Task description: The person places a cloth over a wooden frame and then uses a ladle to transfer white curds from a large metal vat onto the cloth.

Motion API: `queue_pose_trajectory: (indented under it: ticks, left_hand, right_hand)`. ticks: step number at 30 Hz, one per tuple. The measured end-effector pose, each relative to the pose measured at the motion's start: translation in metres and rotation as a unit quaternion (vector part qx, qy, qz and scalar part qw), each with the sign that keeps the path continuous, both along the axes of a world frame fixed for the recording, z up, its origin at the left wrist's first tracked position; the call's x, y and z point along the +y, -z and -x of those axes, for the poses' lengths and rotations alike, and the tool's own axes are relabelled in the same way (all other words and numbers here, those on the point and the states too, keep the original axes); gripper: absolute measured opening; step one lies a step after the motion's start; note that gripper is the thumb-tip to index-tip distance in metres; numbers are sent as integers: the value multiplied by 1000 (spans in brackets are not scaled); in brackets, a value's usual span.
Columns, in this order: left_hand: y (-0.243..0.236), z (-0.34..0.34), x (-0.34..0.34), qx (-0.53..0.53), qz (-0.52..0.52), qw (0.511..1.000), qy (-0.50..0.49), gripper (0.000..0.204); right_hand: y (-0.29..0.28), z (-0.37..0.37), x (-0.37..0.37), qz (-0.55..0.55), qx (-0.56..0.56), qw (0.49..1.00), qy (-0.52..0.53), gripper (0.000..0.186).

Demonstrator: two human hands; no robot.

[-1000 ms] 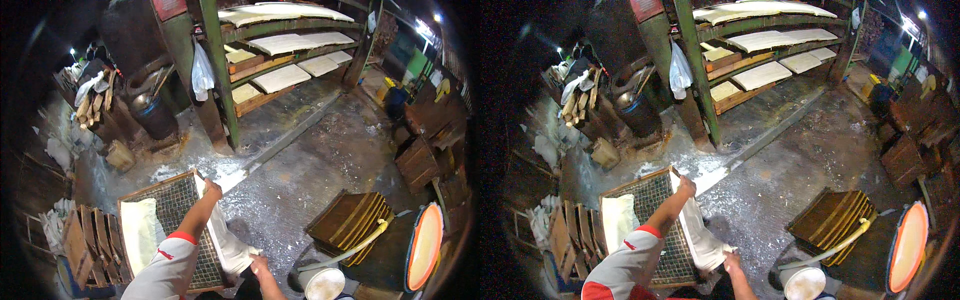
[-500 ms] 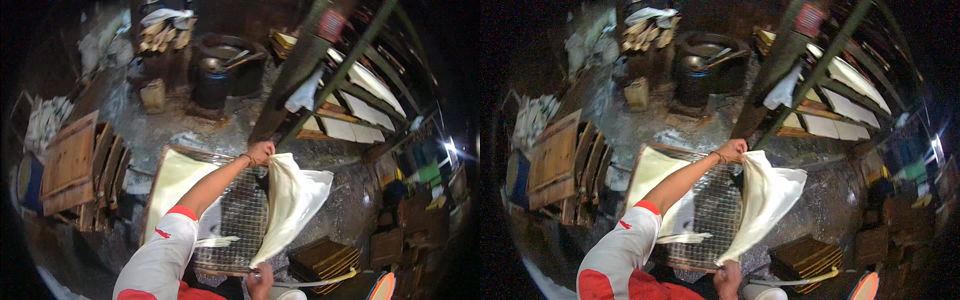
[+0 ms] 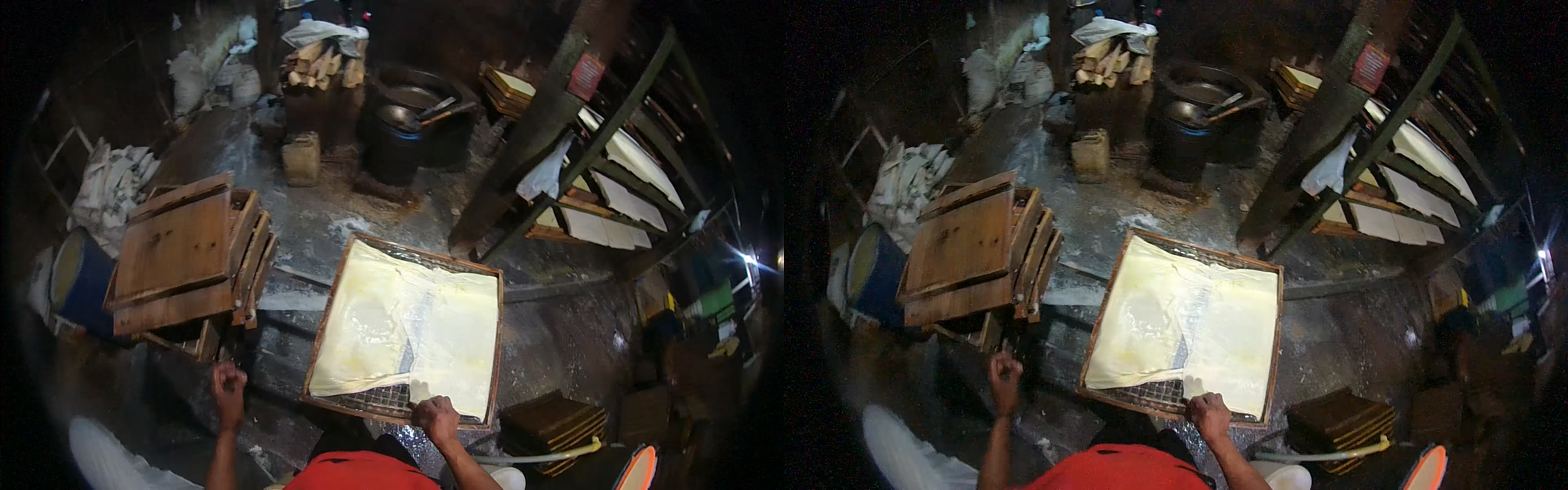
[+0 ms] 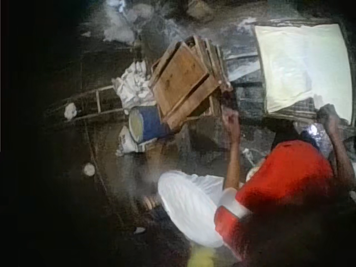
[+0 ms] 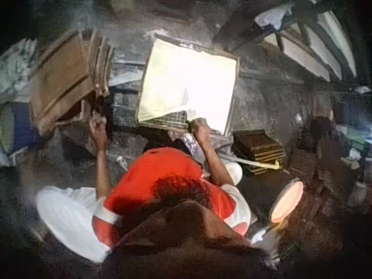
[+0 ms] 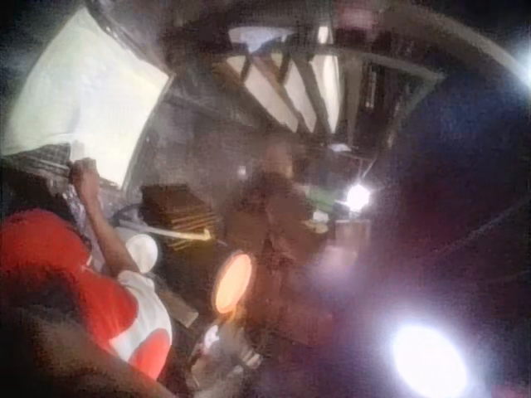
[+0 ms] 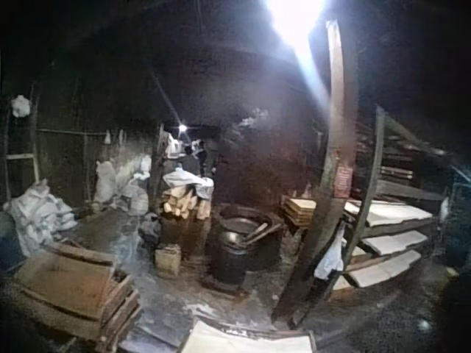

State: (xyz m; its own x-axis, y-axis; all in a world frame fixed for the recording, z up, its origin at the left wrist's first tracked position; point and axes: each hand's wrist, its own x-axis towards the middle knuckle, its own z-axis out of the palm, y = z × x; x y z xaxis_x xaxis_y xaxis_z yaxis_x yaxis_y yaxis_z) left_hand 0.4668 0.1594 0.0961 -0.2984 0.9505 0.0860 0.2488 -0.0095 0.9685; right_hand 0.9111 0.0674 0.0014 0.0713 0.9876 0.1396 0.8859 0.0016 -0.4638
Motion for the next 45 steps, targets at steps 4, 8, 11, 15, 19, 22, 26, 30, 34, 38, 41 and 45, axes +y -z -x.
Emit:
queue_pose_trajectory:
  ticks: [4, 8, 11, 15, 19, 22, 26, 30, 34, 38, 41, 45]
  left_hand:
    - [92, 49, -125, -35, 68, 994, -73, 35]
    - [186, 157, -227, 35, 101, 978, -180, 36]
    - [171, 148, -164, -189, 113, 940, -263, 32]
    - [111, 198, -68, -95, 34, 948, -303, 31]
    - [87, 363, -14, 66, -167, 918, -354, 40]
    - [59, 425, 63, 166, -40, 876, -452, 67]
    - [18, 486, 145, 139, 264, 867, -398, 101]
    - [58, 486, 214, 170, 304, 881, -321, 104]
    - [81, 609, 154, 264, 187, 829, -457, 104]
    - [91, 552, 188, 126, 151, 911, -363, 98]
    - [44, 432, 216, -12, 338, 898, -283, 95]
    - [103, 503, 90, 98, 93, 927, -351, 74]
  right_hand:
    - [5, 19, 0, 15, 36, 997, -62, 18]
    - [11, 79, 13, 15, 106, 984, -142, 19]
    - [16, 73, 24, 4, 136, 984, -112, 16]
    - [11, 99, 66, 53, 294, 951, -78, 8]
    - [-3, 201, 144, 132, 421, 885, -145, 11]
    - [-26, 283, 216, 188, 539, 809, -141, 22]
    - [-56, 385, 310, 231, 532, 806, -113, 52]
    - [-20, 396, 358, 159, 523, 837, -26, 62]
    - [-58, 471, 347, 279, 619, 731, -66, 59]
    - [-35, 441, 367, 222, 535, 815, -31, 47]
    - [3, 364, 368, 172, 465, 868, 11, 43]
    - [-55, 392, 302, 238, 463, 853, -29, 48]
